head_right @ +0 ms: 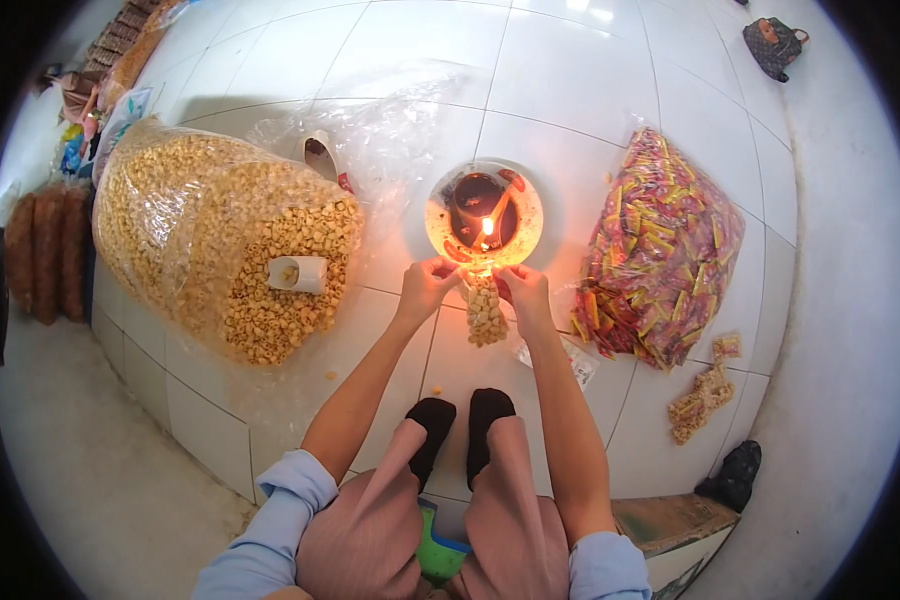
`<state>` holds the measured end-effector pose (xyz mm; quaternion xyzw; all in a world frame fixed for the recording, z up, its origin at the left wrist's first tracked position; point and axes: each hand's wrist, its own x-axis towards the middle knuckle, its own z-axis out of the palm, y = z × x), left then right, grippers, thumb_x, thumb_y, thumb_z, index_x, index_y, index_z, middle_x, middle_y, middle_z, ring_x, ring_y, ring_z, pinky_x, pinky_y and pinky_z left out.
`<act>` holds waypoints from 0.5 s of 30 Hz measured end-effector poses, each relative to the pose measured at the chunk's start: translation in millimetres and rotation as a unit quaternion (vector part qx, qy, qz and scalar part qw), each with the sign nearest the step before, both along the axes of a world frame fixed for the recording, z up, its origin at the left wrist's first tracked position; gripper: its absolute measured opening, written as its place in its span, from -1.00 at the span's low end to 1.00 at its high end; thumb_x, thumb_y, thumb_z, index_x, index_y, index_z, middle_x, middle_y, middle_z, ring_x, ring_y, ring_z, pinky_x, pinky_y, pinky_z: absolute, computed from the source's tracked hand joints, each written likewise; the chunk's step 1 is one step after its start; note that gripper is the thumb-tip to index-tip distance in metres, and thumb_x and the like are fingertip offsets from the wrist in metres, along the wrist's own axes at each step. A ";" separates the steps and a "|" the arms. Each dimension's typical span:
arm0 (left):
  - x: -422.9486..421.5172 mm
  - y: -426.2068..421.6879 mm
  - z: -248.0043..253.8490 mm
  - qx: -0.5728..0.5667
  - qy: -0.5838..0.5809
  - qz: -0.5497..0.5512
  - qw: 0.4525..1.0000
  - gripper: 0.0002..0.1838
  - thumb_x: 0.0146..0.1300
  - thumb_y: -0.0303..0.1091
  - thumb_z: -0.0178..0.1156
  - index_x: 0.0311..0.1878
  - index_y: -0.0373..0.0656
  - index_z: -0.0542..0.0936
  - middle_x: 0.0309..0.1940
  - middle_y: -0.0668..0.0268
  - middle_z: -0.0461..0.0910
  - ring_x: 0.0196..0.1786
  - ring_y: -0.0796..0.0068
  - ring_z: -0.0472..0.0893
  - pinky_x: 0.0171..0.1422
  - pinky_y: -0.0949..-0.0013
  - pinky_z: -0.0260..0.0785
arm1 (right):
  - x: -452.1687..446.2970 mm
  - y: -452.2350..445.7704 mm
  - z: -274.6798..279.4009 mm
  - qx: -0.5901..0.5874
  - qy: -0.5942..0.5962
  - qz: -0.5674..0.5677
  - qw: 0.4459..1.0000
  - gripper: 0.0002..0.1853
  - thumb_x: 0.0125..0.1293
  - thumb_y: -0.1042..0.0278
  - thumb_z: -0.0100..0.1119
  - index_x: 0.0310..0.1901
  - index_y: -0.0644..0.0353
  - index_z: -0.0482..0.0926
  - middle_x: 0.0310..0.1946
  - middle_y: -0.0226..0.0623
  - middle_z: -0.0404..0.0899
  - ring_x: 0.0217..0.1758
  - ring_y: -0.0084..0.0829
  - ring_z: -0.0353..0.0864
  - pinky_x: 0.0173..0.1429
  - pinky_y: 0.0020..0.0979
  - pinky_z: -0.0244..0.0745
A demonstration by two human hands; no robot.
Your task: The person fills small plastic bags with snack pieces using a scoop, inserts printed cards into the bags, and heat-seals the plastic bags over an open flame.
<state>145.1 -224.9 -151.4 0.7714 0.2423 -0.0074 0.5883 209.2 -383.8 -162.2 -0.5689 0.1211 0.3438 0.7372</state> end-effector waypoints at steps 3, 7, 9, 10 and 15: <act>2.4 1.9 -1.3 -0.001 0.015 0.002 1.000 -0.71 0.03 -0.22 0.25 -0.31 -0.28 0.61 -0.49 0.29 0.62 -0.40 0.61 0.56 -0.26 0.52 0.37 | 5.9 5.2 -0.8 -0.022 -0.030 0.002 0.999 -0.83 0.12 0.41 0.14 -0.34 0.36 0.53 -0.46 -0.35 0.55 -0.46 -0.60 0.52 -0.28 -0.59 0.45; 9.8 3.0 -14.6 -0.007 0.004 0.023 1.000 -0.74 0.05 -0.24 0.24 -0.30 -0.27 0.61 -0.48 0.30 0.62 -0.39 0.62 0.56 -0.25 0.53 0.37 | 21.2 12.4 -4.6 -0.061 -0.073 0.013 0.995 -0.84 0.11 0.42 0.13 -0.39 0.37 0.55 -0.51 -0.37 0.54 -0.48 -0.62 0.49 -0.32 -0.60 0.41; 12.6 5.1 -21.1 -0.013 0.002 0.032 0.999 -0.76 0.07 -0.27 0.23 -0.30 -0.26 0.61 -0.48 0.32 0.62 -0.38 0.65 0.55 -0.24 0.54 0.36 | 26.3 16.6 -8.4 -0.079 -0.092 0.019 0.992 -0.85 0.10 0.43 0.13 -0.42 0.37 0.57 -0.55 -0.40 0.54 -0.51 -0.64 0.47 -0.35 -0.60 0.38; 13.5 5.3 -22.8 -0.012 0.003 0.033 0.999 -0.76 0.07 -0.27 0.23 -0.30 -0.26 0.61 -0.48 0.32 0.62 -0.38 0.65 0.55 -0.24 0.54 0.36 | 27.7 18.4 -10.5 -0.078 -0.091 0.020 0.993 -0.85 0.10 0.43 0.13 -0.42 0.37 0.57 -0.55 -0.40 0.54 -0.51 -0.64 0.47 -0.35 -0.60 0.38; 16.4 4.4 -29.3 -0.023 -0.018 0.063 0.998 -0.79 0.03 -0.29 0.21 -0.38 -0.27 0.61 -0.51 0.26 0.63 -0.44 0.56 0.59 -0.28 0.49 0.40 | 33.2 19.9 -20.3 -0.115 -0.114 0.031 0.986 -0.87 0.09 0.45 0.13 -0.41 0.35 0.59 -0.58 -0.42 0.53 -0.53 -0.65 0.46 -0.38 -0.61 0.37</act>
